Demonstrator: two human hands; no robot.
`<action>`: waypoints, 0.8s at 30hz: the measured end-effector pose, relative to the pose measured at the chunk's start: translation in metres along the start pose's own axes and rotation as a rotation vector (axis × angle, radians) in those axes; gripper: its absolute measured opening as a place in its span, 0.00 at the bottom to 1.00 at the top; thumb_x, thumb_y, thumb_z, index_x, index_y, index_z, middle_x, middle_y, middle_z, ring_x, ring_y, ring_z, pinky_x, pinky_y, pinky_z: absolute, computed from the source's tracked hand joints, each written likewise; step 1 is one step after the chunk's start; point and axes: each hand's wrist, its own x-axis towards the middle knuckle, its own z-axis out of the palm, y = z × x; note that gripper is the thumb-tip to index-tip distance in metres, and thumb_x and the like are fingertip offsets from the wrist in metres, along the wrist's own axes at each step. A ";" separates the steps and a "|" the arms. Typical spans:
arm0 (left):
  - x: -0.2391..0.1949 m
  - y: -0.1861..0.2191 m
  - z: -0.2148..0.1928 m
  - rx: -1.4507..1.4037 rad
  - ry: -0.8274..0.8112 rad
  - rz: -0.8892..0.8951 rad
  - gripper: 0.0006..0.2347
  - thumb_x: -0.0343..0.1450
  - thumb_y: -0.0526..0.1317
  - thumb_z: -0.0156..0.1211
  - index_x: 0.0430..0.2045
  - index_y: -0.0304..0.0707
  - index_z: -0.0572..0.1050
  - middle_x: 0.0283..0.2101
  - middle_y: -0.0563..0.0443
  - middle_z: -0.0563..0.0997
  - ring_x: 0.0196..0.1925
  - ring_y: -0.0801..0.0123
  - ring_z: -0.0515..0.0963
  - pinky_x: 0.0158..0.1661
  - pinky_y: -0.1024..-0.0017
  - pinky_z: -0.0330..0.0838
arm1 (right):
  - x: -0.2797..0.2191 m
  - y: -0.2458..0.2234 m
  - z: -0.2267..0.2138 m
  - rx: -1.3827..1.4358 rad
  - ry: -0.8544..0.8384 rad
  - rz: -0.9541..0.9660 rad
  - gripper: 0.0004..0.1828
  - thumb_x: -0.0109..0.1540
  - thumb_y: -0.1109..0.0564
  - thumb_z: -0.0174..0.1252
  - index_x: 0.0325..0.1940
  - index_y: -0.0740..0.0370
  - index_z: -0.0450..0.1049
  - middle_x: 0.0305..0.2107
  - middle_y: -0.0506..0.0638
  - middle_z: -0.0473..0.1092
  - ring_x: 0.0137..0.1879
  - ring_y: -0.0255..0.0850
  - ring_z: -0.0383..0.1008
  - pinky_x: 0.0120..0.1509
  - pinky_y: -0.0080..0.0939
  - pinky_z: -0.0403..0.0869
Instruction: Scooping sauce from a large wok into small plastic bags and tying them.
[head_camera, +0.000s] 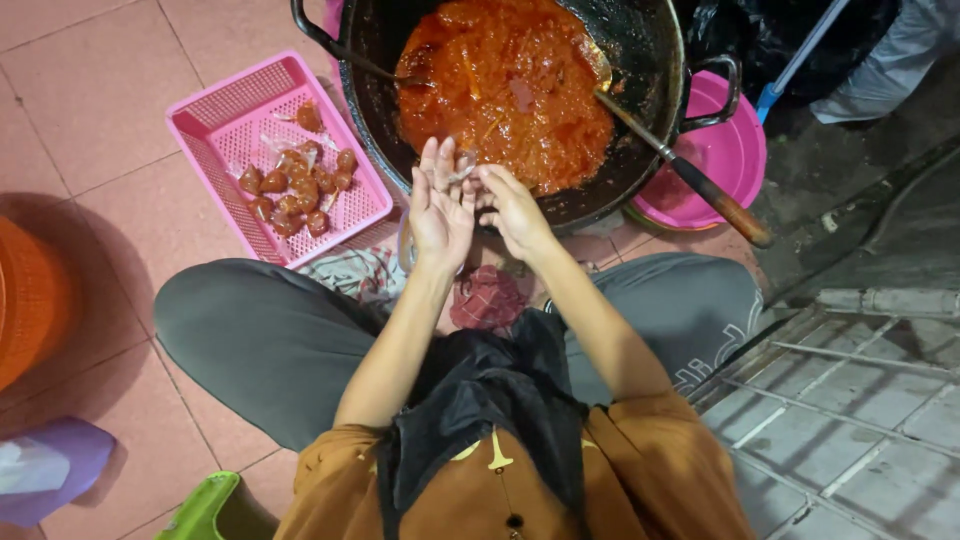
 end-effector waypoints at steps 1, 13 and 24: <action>0.000 -0.001 -0.001 0.016 -0.014 0.008 0.23 0.81 0.53 0.44 0.71 0.49 0.61 0.71 0.55 0.68 0.66 0.67 0.71 0.62 0.67 0.65 | 0.001 0.000 0.002 0.036 -0.002 0.011 0.13 0.70 0.45 0.51 0.50 0.53 0.75 0.38 0.40 0.73 0.40 0.30 0.70 0.42 0.34 0.68; 0.001 0.013 0.006 0.305 0.059 -0.023 0.20 0.80 0.50 0.46 0.66 0.42 0.64 0.62 0.50 0.75 0.55 0.71 0.76 0.54 0.71 0.69 | 0.018 -0.005 0.000 0.312 -0.051 -0.019 0.11 0.67 0.50 0.57 0.51 0.55 0.76 0.41 0.43 0.75 0.47 0.34 0.72 0.49 0.37 0.68; 0.019 0.017 0.011 0.830 0.080 0.077 0.13 0.71 0.30 0.63 0.48 0.36 0.69 0.31 0.56 0.78 0.30 0.78 0.76 0.30 0.83 0.70 | 0.006 -0.027 -0.007 0.115 -0.091 -0.226 0.06 0.65 0.61 0.59 0.46 0.57 0.71 0.38 0.43 0.72 0.44 0.33 0.71 0.49 0.35 0.69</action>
